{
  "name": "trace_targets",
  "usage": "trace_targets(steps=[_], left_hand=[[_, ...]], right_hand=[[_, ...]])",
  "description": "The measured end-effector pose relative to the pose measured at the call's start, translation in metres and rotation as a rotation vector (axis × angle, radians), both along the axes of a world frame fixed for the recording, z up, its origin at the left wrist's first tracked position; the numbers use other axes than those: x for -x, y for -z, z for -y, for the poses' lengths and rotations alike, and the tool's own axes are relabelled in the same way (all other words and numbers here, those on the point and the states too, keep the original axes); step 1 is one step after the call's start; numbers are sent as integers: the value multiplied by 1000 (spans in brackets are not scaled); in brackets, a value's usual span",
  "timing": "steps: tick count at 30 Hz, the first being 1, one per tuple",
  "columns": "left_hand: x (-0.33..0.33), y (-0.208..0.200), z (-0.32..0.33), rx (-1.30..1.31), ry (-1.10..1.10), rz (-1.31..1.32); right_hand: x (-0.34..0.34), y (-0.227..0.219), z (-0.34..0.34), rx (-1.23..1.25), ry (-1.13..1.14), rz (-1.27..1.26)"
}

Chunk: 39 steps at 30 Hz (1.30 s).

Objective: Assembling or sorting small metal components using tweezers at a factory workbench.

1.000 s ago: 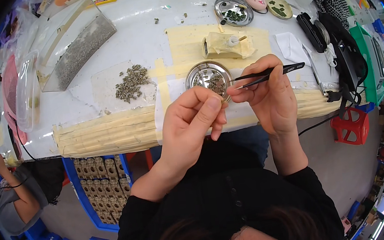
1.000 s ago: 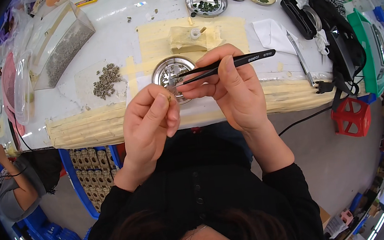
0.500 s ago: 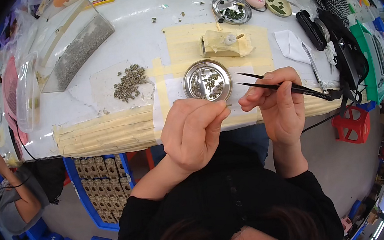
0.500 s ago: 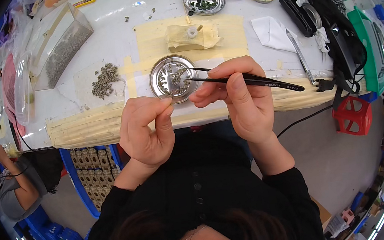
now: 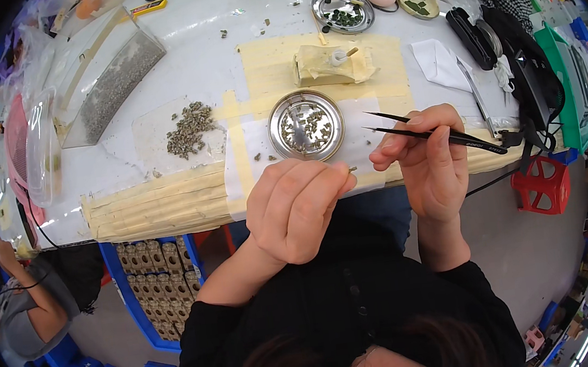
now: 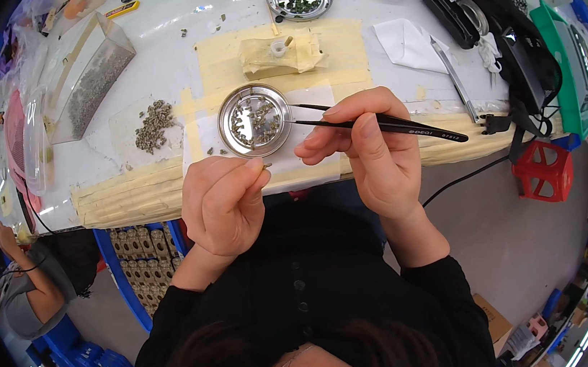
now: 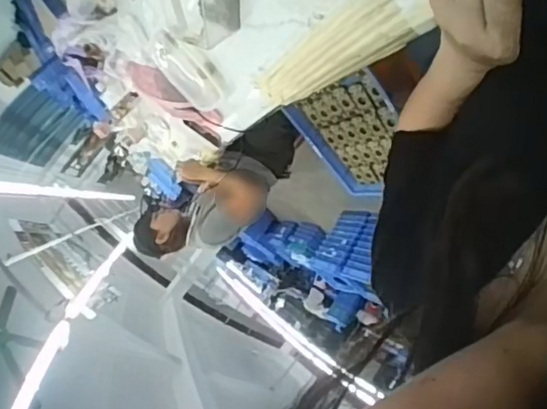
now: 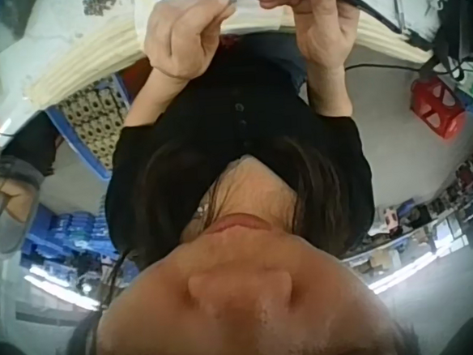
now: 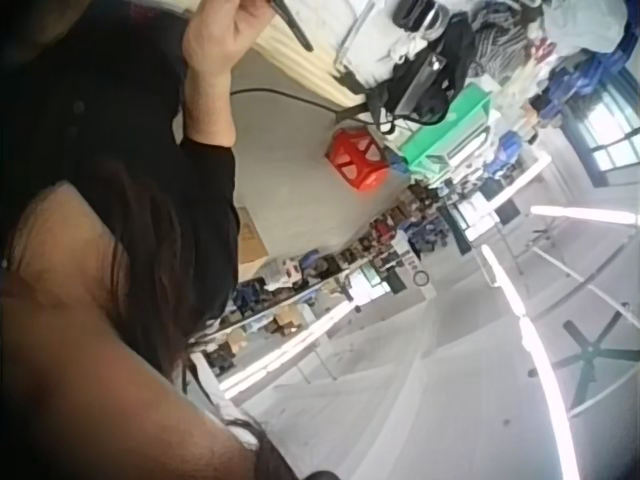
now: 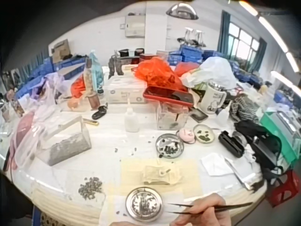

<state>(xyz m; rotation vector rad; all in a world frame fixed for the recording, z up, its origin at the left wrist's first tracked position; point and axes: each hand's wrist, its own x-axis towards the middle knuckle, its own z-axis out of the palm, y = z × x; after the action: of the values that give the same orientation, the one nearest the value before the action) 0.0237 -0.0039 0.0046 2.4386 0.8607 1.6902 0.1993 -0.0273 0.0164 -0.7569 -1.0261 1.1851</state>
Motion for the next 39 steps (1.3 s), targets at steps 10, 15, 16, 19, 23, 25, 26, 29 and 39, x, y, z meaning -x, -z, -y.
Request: trace_targets(steps=[10, 15, 16, 19, 23, 25, 26, 29, 39], left_hand=[[14, 2, -1, -212, 86, -174], [19, 2, -5, -299, 162, -218], [20, 2, -4, -295, 181, -235], [22, 2, -5, -309, 191, -254], [23, 2, -6, -339, 198, -248], [23, 3, -7, -353, 202, -247], [24, 3, -8, -356, 204, -249], [25, 3, -9, -362, 208, -257], [22, -1, -9, 92, 270, -47]], right_hand=[[-7, -2, 7, -56, 10, 58], [-9, -2, 11, -41, 5, 58], [-10, -2, 11, -47, -6, 63], [-10, -2, 13, -56, -33, 71], [-10, -2, 13, -61, -75, 67], [-10, -2, 14, -57, -84, 65], [-10, -2, 14, -55, -88, 64], [-10, -3, 15, -54, -97, 70], [-10, -2, 15, -45, -118, 75]])
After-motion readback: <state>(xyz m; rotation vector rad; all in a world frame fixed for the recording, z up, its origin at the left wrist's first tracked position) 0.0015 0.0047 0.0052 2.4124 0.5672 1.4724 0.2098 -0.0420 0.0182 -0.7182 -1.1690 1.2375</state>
